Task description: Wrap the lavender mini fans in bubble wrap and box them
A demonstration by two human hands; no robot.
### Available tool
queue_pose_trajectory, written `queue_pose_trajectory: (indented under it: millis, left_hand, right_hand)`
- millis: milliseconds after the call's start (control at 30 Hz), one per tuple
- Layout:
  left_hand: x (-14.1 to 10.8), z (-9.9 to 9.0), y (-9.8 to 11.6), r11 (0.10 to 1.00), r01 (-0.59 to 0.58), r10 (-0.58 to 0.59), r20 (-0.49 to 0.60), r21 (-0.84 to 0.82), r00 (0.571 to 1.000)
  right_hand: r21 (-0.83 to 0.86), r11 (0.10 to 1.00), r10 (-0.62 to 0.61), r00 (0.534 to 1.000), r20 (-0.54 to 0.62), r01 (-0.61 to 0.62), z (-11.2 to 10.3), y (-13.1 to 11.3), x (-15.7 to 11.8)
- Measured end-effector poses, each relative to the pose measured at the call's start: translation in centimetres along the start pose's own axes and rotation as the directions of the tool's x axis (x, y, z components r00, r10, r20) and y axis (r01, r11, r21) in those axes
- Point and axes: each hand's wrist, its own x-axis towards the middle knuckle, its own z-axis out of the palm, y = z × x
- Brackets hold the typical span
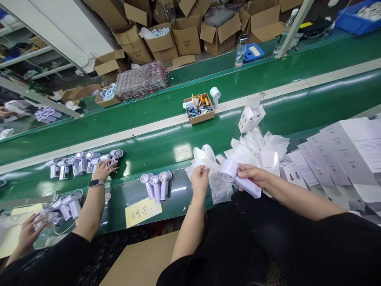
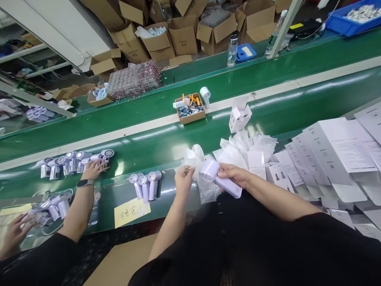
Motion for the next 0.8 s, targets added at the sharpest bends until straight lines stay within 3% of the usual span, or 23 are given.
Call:
queue_pose_trajectory:
  millis: [100,200,333,433,567,633,700,733,800]
  left_hand:
    - [-2.0,1.0,-0.1,0.994,-0.101,0.107,0.179,-0.042,0.978]
    - [-2.7,-0.3,0.0,0.986,-0.086,0.132,0.349,-0.144,0.928]
    - [-2.5,-1.0,-0.1,0.935,0.115,-0.038,0.229,-0.335,0.973]
    - [-2.8,-0.1,0.4,0.954,0.005,0.046,0.164,-0.3,0.985]
    - [-3.9,1.1,2.0,0.962,-0.186,0.231,0.232,-0.201,0.945]
    - [-4.4,1.2,2.5,0.943,-0.295,0.327,0.252,-0.155,0.911]
    - [-4.8,1.3,2.5,0.885,-0.458,0.465,0.253,-0.087,0.849]
    - [-5.0,1.4,2.4,0.832,-0.553,0.547,0.246,-0.049,0.8]
    - [-5.6,1.6,1.7,0.646,-0.762,0.731,0.241,0.056,0.638]
  right_hand:
    - [-0.017,0.997,0.074,0.993,0.094,-0.072,1.4,0.4,1.3]
    - [-0.025,0.998,0.062,0.998,0.028,-0.061,1.5,0.6,1.5]
    - [-0.023,1.0,-0.017,0.997,-0.079,0.015,0.5,0.3,-0.3]
    - [-0.055,0.998,-0.008,0.994,-0.105,0.003,0.5,0.2,-1.8]
    - [-0.11,0.994,-0.027,0.992,-0.12,0.014,1.5,0.8,-2.8]
    - [-0.124,0.992,-0.058,0.983,-0.172,0.036,1.7,1.2,-3.1]
    - [-0.12,0.993,-0.05,0.966,-0.254,0.02,1.5,1.7,-3.5]
    - [-0.106,0.994,-0.038,0.955,-0.293,0.007,1.4,1.9,-3.8]
    - [-0.071,0.997,-0.015,0.941,-0.337,-0.01,1.1,2.4,-4.4]
